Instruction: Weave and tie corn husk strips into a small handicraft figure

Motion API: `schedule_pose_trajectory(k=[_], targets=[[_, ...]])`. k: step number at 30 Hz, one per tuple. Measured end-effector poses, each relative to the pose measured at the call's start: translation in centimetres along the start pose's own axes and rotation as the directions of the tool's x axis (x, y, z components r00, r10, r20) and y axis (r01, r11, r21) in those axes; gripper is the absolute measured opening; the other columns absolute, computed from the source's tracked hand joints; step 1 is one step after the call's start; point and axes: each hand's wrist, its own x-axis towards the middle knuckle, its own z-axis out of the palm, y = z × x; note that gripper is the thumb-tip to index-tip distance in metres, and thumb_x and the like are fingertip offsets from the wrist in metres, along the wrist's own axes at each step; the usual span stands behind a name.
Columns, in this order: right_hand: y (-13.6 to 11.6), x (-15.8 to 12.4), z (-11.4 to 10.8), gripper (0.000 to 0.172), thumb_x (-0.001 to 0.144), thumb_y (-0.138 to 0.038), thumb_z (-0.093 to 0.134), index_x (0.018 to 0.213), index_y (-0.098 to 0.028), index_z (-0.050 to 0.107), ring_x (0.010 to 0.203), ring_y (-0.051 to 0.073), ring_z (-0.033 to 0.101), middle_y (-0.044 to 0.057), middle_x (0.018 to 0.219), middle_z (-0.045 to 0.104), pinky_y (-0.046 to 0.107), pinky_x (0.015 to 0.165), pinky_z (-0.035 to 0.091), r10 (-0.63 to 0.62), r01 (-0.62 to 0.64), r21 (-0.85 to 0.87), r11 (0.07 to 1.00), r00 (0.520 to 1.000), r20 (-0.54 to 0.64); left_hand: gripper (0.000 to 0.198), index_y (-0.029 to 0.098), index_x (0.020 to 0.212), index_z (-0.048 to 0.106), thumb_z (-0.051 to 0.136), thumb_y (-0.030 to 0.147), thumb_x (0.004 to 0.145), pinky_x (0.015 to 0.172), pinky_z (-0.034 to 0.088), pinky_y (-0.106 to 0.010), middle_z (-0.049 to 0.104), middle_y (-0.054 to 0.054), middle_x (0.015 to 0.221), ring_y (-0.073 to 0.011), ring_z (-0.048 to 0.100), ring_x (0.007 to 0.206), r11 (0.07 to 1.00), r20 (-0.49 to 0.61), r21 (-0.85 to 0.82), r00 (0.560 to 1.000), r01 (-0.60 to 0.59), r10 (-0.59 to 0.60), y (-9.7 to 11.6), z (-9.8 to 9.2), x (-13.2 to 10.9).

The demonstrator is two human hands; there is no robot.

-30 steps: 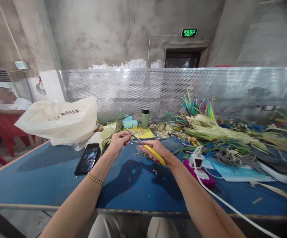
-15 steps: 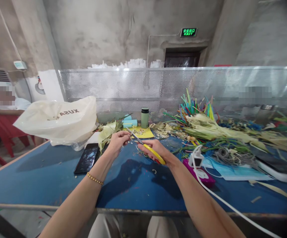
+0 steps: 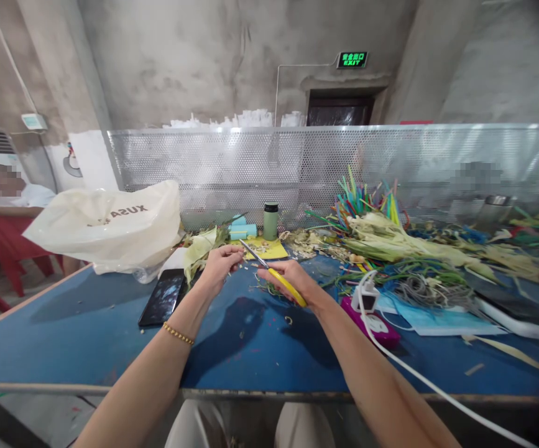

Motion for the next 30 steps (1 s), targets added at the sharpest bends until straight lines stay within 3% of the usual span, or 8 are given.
schedule_pose_trajectory(k=[3, 5, 7, 14, 18, 22, 24, 30], targets=[[0.6, 0.6, -0.3, 0.042, 0.083, -0.054, 0.057, 0.096, -0.018, 0.075, 0.063, 0.018, 0.061, 0.005, 0.068, 0.067, 0.025, 0.057, 0.043, 0.015, -0.063, -0.273, 0.960, 0.984, -0.175, 0.027, 0.010, 0.082, 0.069, 0.076, 0.026, 0.061, 0.044, 0.034, -0.021, 0.064, -0.002, 0.061, -0.0073, 0.048, 0.045, 1.000, 0.011, -0.020, 1.000, 0.014, -0.013, -0.1, -0.2, 0.0], [1.0, 0.9, -0.5, 0.039, 0.083, -0.050, 0.058, 0.104, -0.021, 0.073, 0.080, 0.023, 0.066, 0.008, 0.085, 0.072, 0.028, 0.067, 0.046, 0.032, -0.167, -0.451, 0.877, 0.956, -0.291, 0.025, 0.010, 0.083, 0.068, 0.075, 0.023, 0.062, 0.045, 0.036, -0.020, 0.066, -0.004, 0.064, -0.0075, 0.051, 0.046, 0.997, 0.024, -0.067, 0.999, 0.024, -0.023, 0.0, -0.6, 0.1], [1.2, 0.9, -0.3, 0.038, 0.085, -0.048, 0.056, 0.113, -0.025, 0.069, 0.091, 0.026, 0.066, 0.009, 0.099, 0.073, 0.031, 0.074, 0.046, 0.062, -0.241, -0.563, 0.791, 0.946, -0.317, 0.023, 0.009, 0.084, 0.068, 0.075, 0.020, 0.064, 0.048, 0.040, -0.020, 0.068, -0.005, 0.067, -0.0083, 0.055, 0.049, 0.988, 0.017, -0.152, 0.999, 0.035, -0.033, 0.2, -1.0, 0.2], [2.5, 0.3, 1.8, 0.041, 0.082, -0.043, 0.063, 0.118, -0.024, 0.064, 0.109, 0.029, 0.061, 0.013, 0.115, 0.067, 0.036, 0.086, 0.046, 0.121, -0.095, -0.752, 0.652, 0.992, -0.021, 0.017, 0.010, 0.079, 0.067, 0.076, 0.011, 0.065, 0.055, 0.048, -0.022, 0.071, -0.007, 0.074, -0.0121, 0.064, 0.060, 0.914, 0.005, -0.386, 0.991, 0.124, -0.132, 1.1, -2.0, 0.1], [4.2, 0.7, 0.0, 0.044, 0.083, -0.046, 0.060, 0.120, -0.023, 0.063, 0.114, 0.032, 0.059, 0.015, 0.121, 0.064, 0.040, 0.088, 0.047, 0.270, -0.245, -0.761, 0.600, 0.958, -0.095, 0.018, 0.011, 0.079, 0.069, 0.078, 0.012, 0.063, 0.046, 0.040, -0.019, 0.067, -0.002, 0.066, -0.0074, 0.056, 0.051, 0.906, -0.053, -0.398, 0.983, 0.143, -0.178, 0.3, -1.7, 0.1], [5.3, 0.9, -2.2, 0.037, 0.088, -0.028, 0.051, 0.121, -0.017, 0.062, 0.114, 0.032, 0.060, 0.019, 0.121, 0.064, 0.041, 0.088, 0.047, 0.385, -0.391, -0.771, 0.502, 0.900, -0.206, 0.022, 0.011, 0.076, 0.070, 0.082, 0.014, 0.058, 0.042, 0.031, -0.018, 0.060, 0.002, 0.057, -0.0039, 0.046, 0.045, 0.918, -0.070, -0.382, 0.987, 0.109, -0.146, -0.7, -1.3, 0.2], [5.2, 0.9, -2.5, 0.037, 0.087, -0.022, 0.048, 0.121, -0.017, 0.063, 0.114, 0.032, 0.060, 0.020, 0.120, 0.064, 0.041, 0.087, 0.048, 0.400, -0.393, -0.773, 0.498, 0.895, -0.197, 0.025, 0.010, 0.073, 0.069, 0.084, 0.016, 0.055, 0.044, 0.032, -0.019, 0.059, 0.002, 0.056, -0.0049, 0.048, 0.046, 0.915, -0.043, -0.386, 0.988, 0.119, -0.147, -1.0, -1.0, 0.2], [3.8, 0.4, -2.1, 0.042, 0.082, -0.017, 0.053, 0.123, -0.021, 0.063, 0.119, 0.030, 0.058, 0.016, 0.127, 0.061, 0.040, 0.091, 0.047, 0.381, -0.241, -0.812, 0.532, 0.924, -0.025, 0.028, 0.009, 0.069, 0.067, 0.085, 0.020, 0.051, 0.050, 0.039, -0.022, 0.061, -0.001, 0.057, -0.0087, 0.055, 0.050, 0.932, -0.012, -0.337, 0.989, 0.137, -0.150, -1.0, -0.3, -0.3]])
